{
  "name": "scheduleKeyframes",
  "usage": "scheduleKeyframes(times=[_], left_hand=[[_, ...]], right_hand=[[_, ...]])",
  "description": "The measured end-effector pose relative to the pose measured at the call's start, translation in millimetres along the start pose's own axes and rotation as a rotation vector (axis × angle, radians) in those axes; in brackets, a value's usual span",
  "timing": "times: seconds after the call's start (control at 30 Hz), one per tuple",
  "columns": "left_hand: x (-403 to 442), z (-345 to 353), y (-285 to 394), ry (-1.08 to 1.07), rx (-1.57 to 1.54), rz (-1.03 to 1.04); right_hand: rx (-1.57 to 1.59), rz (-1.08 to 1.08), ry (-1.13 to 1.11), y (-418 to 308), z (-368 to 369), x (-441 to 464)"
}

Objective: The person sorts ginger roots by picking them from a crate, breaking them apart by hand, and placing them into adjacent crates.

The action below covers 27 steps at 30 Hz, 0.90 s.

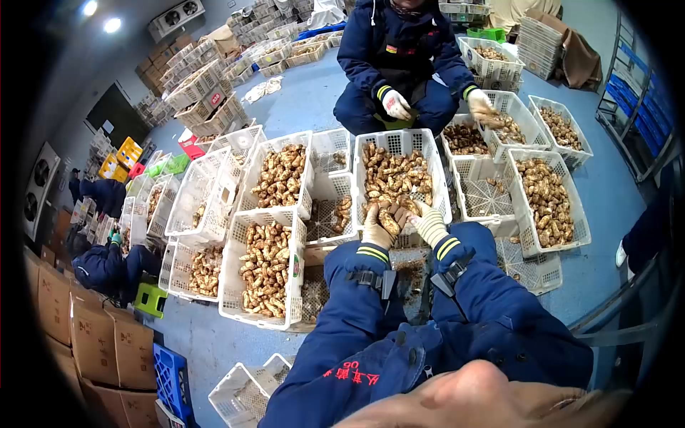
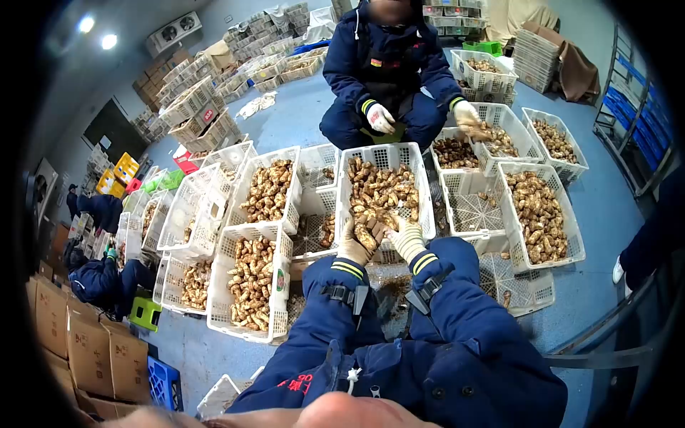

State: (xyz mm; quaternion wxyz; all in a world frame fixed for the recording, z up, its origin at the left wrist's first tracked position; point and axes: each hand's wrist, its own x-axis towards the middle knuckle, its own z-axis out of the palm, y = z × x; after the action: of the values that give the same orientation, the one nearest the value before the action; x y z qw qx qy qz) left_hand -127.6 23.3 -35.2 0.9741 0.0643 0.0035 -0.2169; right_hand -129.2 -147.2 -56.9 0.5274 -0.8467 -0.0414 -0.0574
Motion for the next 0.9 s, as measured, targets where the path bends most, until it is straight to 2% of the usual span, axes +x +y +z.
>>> scheduleKeyframes(times=[0.07, 0.17, 0.2, 0.23, 0.3, 0.43, 0.53, 0.67, 0.73, 0.83, 0.9], left_hand=[[0, -8, 1, 0.054, 0.058, 0.007], [-1, -7, -1, 0.182, 0.144, 0.118], [2, -10, 0, 0.196, 0.113, 0.13], [4, -14, 1, 0.211, 0.081, 0.142], [1, -4, -1, 0.236, 0.066, 0.179], [-3, 8, -5, 0.202, 0.11, 0.185], [2, 0, -6, 0.118, 0.063, 0.132], [6, -9, -7, 0.1, 0.121, 0.168], [5, -9, -6, 0.127, 0.135, 0.117], [7, -16, -7, 0.127, 0.097, 0.065], [10, -22, -5, 0.114, 0.059, 0.034]], right_hand=[[-0.172, 0.107, -0.131, -33, -10, -1], [0.185, 0.047, -0.337, -24, -6, -3], [-0.129, -0.273, -0.118, -47, -13, -13], [-0.195, -0.283, -0.123, -55, -18, -16], [-0.326, -0.3, -0.134, -62, -23, -18], [-0.215, -0.183, -0.137, -56, -26, -19], [-0.197, -0.196, -0.124, -37, -23, -15], [-0.22, -0.213, -0.131, -41, -25, -16], [-0.294, -0.176, -0.096, -42, -23, -16], [-0.256, -0.133, -0.061, 2, -6, -1], [-0.378, -0.168, -0.015, -11, -10, -1]])
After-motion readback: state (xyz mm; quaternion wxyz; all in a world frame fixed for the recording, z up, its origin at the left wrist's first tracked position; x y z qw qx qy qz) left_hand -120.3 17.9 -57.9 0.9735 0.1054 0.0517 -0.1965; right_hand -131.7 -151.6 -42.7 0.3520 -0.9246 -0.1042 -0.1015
